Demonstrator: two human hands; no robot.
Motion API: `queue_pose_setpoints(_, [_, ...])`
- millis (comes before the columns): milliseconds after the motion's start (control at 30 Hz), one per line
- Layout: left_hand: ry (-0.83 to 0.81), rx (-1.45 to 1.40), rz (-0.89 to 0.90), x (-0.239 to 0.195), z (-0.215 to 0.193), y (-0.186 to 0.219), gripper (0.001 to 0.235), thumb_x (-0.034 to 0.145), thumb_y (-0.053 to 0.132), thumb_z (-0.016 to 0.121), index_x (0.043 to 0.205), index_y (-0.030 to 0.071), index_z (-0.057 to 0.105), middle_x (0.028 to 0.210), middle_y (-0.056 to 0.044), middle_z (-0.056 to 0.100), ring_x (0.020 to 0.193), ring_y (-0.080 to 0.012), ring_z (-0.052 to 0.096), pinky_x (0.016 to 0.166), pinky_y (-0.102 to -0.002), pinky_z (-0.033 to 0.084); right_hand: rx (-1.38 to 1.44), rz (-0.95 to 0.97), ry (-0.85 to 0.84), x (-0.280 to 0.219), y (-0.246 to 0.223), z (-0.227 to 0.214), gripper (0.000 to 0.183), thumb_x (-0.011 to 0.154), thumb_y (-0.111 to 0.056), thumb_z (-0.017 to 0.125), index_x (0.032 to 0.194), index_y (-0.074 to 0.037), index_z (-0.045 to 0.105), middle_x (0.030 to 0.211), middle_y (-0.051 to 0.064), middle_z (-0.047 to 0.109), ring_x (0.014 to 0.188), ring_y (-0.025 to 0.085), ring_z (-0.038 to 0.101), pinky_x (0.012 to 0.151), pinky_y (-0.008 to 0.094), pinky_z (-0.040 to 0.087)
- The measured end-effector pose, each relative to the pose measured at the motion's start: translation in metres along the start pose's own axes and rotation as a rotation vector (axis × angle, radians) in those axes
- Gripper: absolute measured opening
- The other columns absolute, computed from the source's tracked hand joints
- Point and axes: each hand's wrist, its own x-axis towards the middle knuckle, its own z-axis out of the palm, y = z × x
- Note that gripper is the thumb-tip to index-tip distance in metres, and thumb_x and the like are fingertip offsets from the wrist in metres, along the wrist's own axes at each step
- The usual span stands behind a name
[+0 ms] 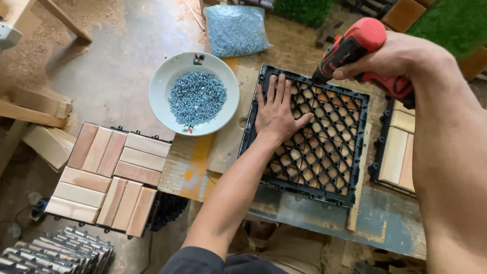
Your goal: Assembling wooden floor tiles by fastening screws into a plastic grid base using a power drill.
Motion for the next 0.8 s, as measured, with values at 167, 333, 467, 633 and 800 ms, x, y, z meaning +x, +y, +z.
queue_pose_setpoints(167, [0.017, -0.001, -0.002, 0.002, -0.002, 0.001, 0.116, 0.085, 0.091, 0.038, 0.165, 0.008, 0.021, 0.173, -0.012, 0.008, 0.16, -0.0297, -0.002, 0.128, -0.059, -0.008, 0.081, -0.034, -0.043, -0.003, -0.004, -0.005, 0.027, 0.086, -0.021, 0.085, 0.109, -0.009, 0.081, 0.091, 0.012, 0.075, 0.085, 0.024, 0.064, 0.08, 0.039, 0.046])
queue_pose_setpoints(333, [0.012, -0.029, -0.003, 0.004, -0.002, -0.001, 0.116, 0.085, 0.091, 0.037, 0.164, 0.009, 0.021, 0.173, -0.012, 0.008, 0.16, -0.0296, -0.001, 0.128, -0.057, -0.008, 0.185, 0.0, -0.102, -0.008, -0.008, -0.004, 0.018, 0.088, -0.014, 0.085, 0.091, 0.002, 0.077, 0.069, 0.019, 0.068, 0.058, 0.026, 0.057, 0.057, 0.037, 0.044])
queue_pose_setpoints(467, [-0.085, -0.038, -0.017, 0.002, -0.007, -0.001, 0.117, 0.084, 0.093, 0.034, 0.165, 0.01, 0.016, 0.173, -0.01, 0.005, 0.159, -0.0283, -0.005, 0.127, -0.057, -0.01, 0.166, 0.009, -0.084, -0.018, -0.006, 0.001, 0.023, 0.089, -0.021, 0.085, 0.093, -0.001, 0.077, 0.072, 0.017, 0.065, 0.059, 0.025, 0.055, 0.053, 0.038, 0.043])
queue_pose_setpoints(633, [-0.099, -0.071, -0.029, -0.001, -0.004, -0.003, 0.115, 0.083, 0.092, 0.032, 0.164, 0.011, 0.019, 0.173, -0.009, 0.009, 0.16, -0.0269, -0.002, 0.127, -0.056, -0.009, 0.062, -0.011, 0.001, -0.067, -0.007, 0.003, 0.035, 0.082, -0.026, 0.083, 0.115, -0.015, 0.079, 0.086, 0.01, 0.068, 0.077, 0.023, 0.053, 0.069, 0.037, 0.039])
queue_pose_setpoints(800, [-0.213, -0.496, 0.087, 0.008, -0.025, -0.027, 0.082, 0.092, 0.07, 0.041, 0.155, 0.017, 0.043, 0.168, -0.009, 0.028, 0.159, -0.0259, 0.008, 0.125, -0.055, -0.014, 0.554, -0.17, 0.12, -0.105, 0.014, 0.037, 0.041, 0.087, -0.013, 0.079, 0.127, -0.005, 0.072, 0.069, 0.015, 0.059, 0.059, 0.022, 0.054, 0.051, 0.036, 0.044])
